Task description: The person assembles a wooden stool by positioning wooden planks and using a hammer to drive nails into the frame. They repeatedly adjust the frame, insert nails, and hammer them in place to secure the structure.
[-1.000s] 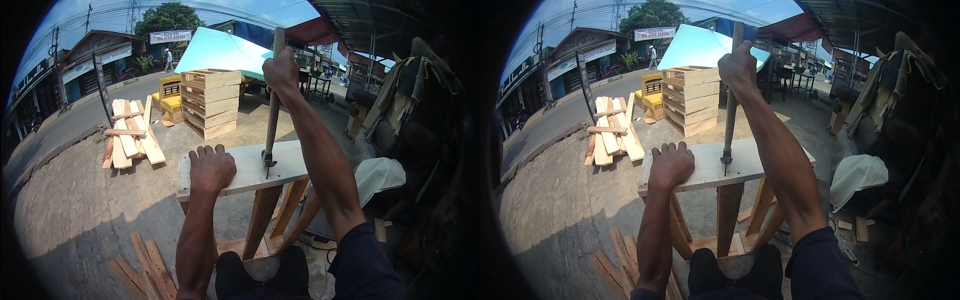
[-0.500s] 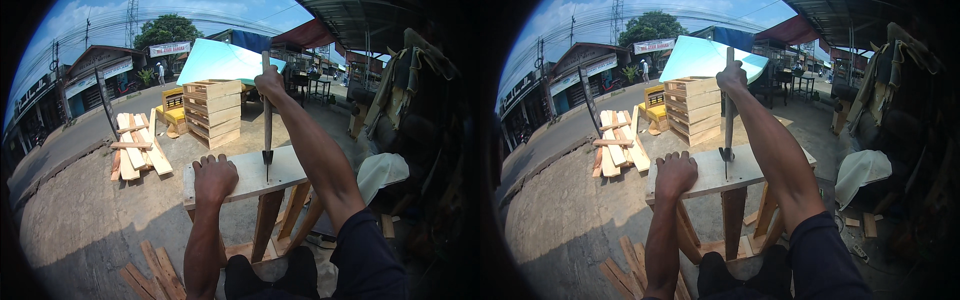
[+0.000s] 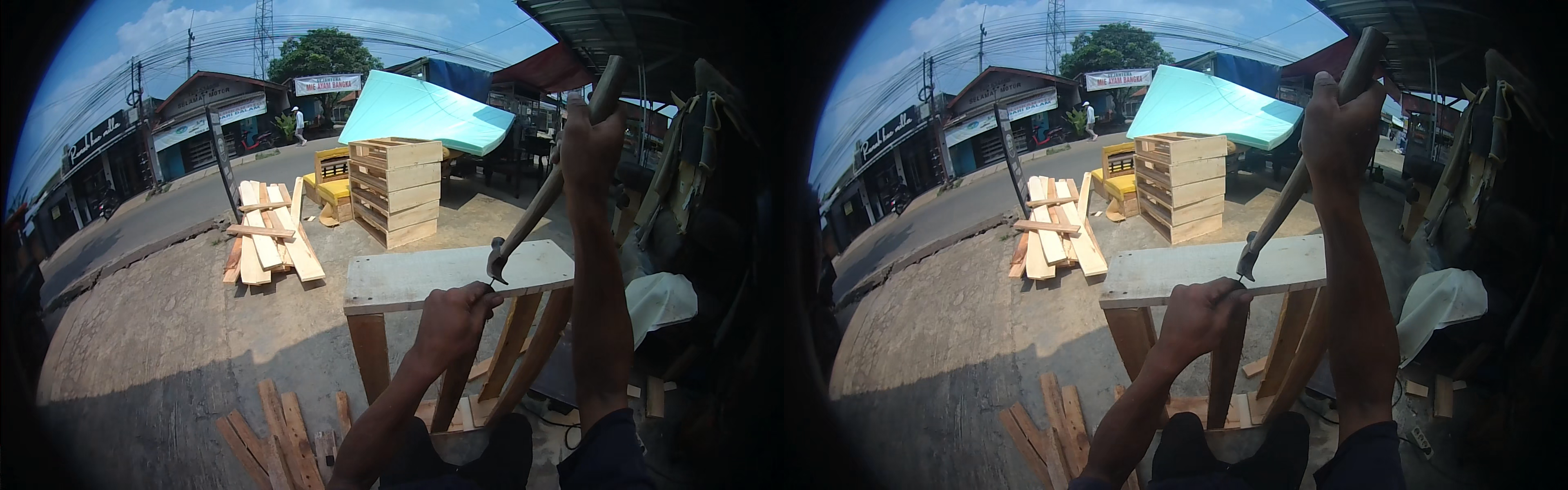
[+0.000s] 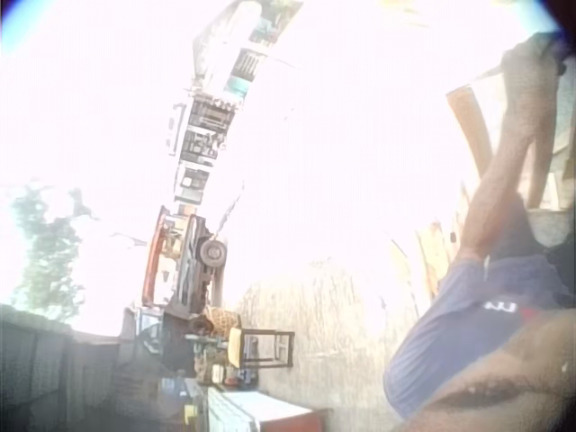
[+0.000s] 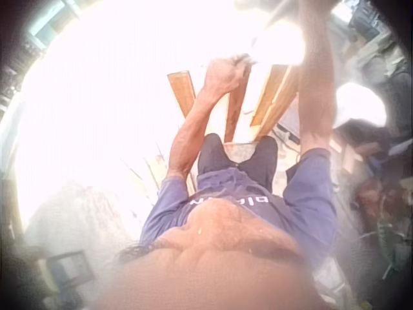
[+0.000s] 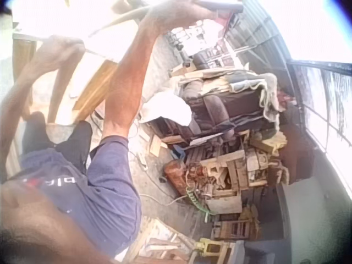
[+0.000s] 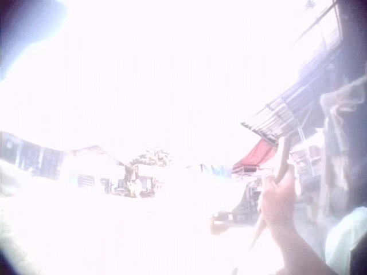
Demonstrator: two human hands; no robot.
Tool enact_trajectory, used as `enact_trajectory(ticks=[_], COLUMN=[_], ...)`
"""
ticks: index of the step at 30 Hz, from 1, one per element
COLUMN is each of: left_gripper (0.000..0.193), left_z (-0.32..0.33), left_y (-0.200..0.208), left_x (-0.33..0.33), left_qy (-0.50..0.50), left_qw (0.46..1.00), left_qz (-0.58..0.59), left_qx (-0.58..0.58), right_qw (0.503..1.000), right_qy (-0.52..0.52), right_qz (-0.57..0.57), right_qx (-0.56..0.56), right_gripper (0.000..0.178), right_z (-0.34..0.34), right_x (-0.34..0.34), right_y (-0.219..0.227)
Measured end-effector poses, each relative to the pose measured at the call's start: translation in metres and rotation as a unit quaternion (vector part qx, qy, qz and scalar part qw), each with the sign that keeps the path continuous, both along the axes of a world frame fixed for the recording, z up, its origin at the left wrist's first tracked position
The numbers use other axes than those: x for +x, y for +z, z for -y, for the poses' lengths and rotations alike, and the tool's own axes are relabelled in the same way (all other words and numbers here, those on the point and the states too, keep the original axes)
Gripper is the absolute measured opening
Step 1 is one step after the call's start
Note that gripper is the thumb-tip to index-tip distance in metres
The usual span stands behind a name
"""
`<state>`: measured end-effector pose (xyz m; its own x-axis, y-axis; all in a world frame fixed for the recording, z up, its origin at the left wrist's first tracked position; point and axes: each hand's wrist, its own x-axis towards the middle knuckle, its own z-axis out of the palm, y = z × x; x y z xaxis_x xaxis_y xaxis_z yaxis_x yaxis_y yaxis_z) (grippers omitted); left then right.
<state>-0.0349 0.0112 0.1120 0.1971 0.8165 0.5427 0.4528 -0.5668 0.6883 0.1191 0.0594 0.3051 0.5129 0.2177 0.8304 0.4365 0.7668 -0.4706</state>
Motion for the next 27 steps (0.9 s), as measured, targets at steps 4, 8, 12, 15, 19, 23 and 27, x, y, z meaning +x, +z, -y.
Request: enact_trajectory(ticks=[4, 8, 12, 15, 19, 23, 27], left_gripper=[0.023, 0.026, 0.023, 0.023, 0.025, 0.027, 0.027], left_z=[0.022, 0.053, 0.028, -0.019, -0.057, -0.070, -0.072], left_y=[0.006, 0.010, 0.013, 0.015, 0.011, 0.006, 0.000], left_x=[0.000, 0.008, 0.005, -0.008, -0.020, -0.024, -0.023], left_qy=[-0.184, -0.397, -0.247, -0.146, -0.025, -0.024, -0.016], left_qw=[0.976, 0.891, 0.942, 0.969, 0.989, 0.987, 0.987], left_qz=[-0.055, -0.029, 0.145, 0.158, 0.111, 0.112, 0.103], left_qx=[-0.099, -0.218, -0.173, -0.119, -0.093, -0.110, -0.119], right_qw=[0.989, 0.989, 0.995, 0.971, 0.806, 0.591, 0.458], right_qy=[0.089, 0.008, 0.077, 0.096, 0.120, 0.341, 0.442], right_qz=[-0.099, -0.059, -0.069, -0.049, 0.111, -0.064, -0.139], right_qx=[0.063, 0.137, 0.005, -0.214, -0.569, -0.729, -0.759], right_gripper=[0.036, 0.028, 0.026, 0.024, 0.043, 0.042, 0.030], right_z=[0.063, 0.098, 0.141, 0.172, 0.238, 0.310, 0.344], right_x=[0.029, 0.060, 0.098, 0.112, 0.149, 0.193, 0.207], right_y=[-0.049, -0.128, -0.248, -0.347, -0.409, -0.398, -0.417])
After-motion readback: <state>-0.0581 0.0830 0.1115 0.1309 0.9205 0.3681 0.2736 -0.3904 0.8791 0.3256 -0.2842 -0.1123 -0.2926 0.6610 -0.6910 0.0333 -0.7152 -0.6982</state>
